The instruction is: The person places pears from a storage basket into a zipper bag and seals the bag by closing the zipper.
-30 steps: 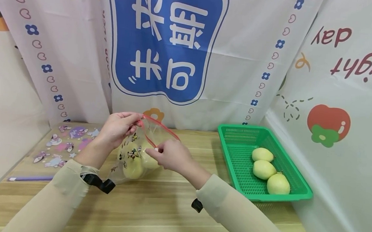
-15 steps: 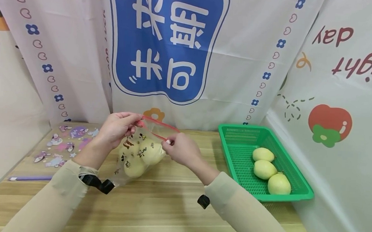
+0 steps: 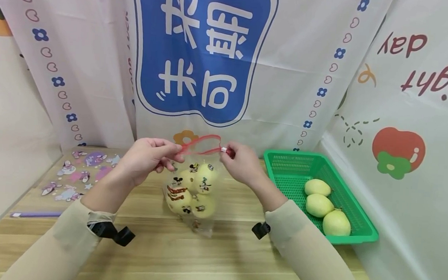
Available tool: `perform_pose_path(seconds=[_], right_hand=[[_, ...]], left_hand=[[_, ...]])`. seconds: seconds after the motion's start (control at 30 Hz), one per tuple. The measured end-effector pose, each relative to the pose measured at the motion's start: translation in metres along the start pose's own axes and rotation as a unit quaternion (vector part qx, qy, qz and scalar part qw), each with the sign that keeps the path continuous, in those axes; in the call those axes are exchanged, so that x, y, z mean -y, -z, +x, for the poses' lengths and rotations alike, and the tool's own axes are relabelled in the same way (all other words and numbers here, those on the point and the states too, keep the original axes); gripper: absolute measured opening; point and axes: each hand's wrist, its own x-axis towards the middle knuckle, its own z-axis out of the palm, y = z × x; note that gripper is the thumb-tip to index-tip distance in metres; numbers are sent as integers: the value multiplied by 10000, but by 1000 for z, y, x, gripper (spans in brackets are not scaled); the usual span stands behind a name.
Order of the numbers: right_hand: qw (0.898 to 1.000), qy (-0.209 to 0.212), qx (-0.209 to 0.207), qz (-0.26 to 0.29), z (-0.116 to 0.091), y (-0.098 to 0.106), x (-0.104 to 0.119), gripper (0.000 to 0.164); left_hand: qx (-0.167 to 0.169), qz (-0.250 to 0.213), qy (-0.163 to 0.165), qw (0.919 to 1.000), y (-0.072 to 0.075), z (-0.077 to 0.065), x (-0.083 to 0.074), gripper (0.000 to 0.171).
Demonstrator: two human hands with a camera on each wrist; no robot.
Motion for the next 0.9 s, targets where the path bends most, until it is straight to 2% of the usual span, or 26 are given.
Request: perform_pose_path(seconds=[0.2, 0.3, 0.37, 0.5, 0.57, 0.63, 0.73, 0.8, 0.9], right_hand=[[9995, 234, -133, 162, 0, 12, -12, 13], [9994, 315, -40, 123, -2, 12, -17, 13], [9993, 340, 15, 125, -3, 11, -20, 13], [9990, 400, 50, 184, -6, 9, -20, 12], [9990, 402, 59, 205, -7, 9, -19, 11], [9990, 399, 89, 205, -8, 9, -18, 10], [9990, 377, 138, 198, -10, 9, -17, 11], [9990, 376, 128, 182, -10, 9, -17, 11], [9990, 364, 135, 212, -11, 10, -17, 10]], left_hand=[[859, 466, -226, 9950, -14, -15, -8, 30], [1052, 462, -317, 9929, -14, -16, -8, 26], [905, 359, -365, 9946, -10, -13, -5, 26], [47, 90, -451, 9989, 7, -2, 7, 30], [-307, 210, -459, 9983, 15, 5, 16, 31], [-481, 543, -422, 9965, 22, 10, 26, 32], [-290, 1193, -344, 9918, 28, 16, 41, 37], [5, 1543, -351, 9874, 30, 19, 50, 39], [495, 1792, -427, 9816, 29, 22, 58, 38]])
